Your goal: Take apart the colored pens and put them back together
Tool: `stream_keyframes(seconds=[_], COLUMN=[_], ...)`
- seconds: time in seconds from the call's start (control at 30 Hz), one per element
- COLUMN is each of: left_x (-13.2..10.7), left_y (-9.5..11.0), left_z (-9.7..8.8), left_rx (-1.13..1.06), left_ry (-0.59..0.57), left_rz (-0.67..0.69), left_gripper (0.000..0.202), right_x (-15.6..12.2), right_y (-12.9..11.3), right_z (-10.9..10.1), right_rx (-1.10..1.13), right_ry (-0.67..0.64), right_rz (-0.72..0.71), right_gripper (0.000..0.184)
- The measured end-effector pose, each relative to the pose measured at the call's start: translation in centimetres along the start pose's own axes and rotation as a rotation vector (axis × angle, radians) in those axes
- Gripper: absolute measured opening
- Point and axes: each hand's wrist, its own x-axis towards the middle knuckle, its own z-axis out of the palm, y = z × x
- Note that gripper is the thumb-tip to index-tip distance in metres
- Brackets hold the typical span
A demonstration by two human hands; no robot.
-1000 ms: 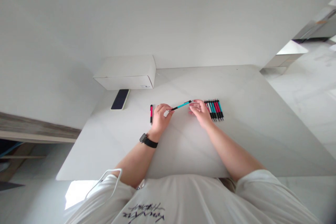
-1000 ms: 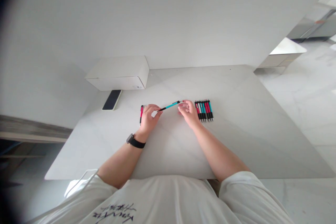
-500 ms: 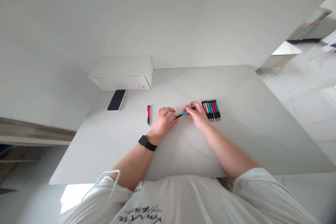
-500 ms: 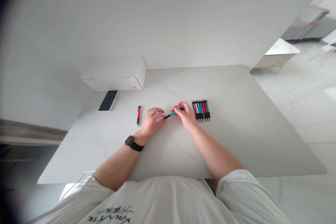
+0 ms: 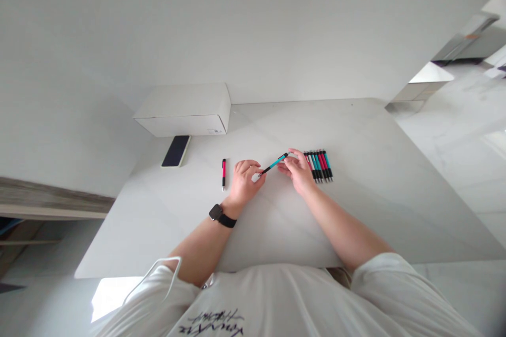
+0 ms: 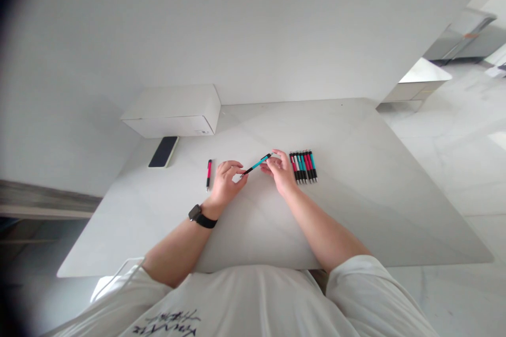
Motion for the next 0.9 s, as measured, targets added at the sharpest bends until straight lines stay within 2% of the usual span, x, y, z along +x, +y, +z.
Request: stream_keyframes(seconds=[0.17,0.27,0.43,0.67,0.77,0.9], left_x=[-0.1,-0.2,-0.1,0.3,0.4,0.5], left_y=[0.6,1.4,2.1,0.0,-0.2,0.0], left_z=[0.5,0.4,-0.6,-1.3,-1.2,-1.0], left_rx=[0.013,-0.002,-0.108,-0.191,-0.211,-0.212], left_ry=[-0.026,-0.083,-0.219,-0.145,-0.119,-0.128], left_rz=[0.003,0.041,0.085,-0.055,-0.080,-0.081], left_gripper=[0.004,0.007,0.034,0.029,0.027,0.026], right_x=[-0.8,-1.0,-0.2,1.3,1.5,1.5], right_y=[-0.2,-0.1,-0.2,-1.1,-1.3,-1.2], right_z=[0.9,1.3,0.4,-1.7,-1.9,-1.8], right_rx=[-0.029,-0.053,-0.065,0.008,0.013,0.008], right_ry=[-0.021,-0.016,0.067,0.127,0.113,0.106], right_rz=[0.010,0.006,-0.032,-0.028,-0.035,-0.035], right_gripper=[0.068,0.074,0.078,0.076,0.069,0.069])
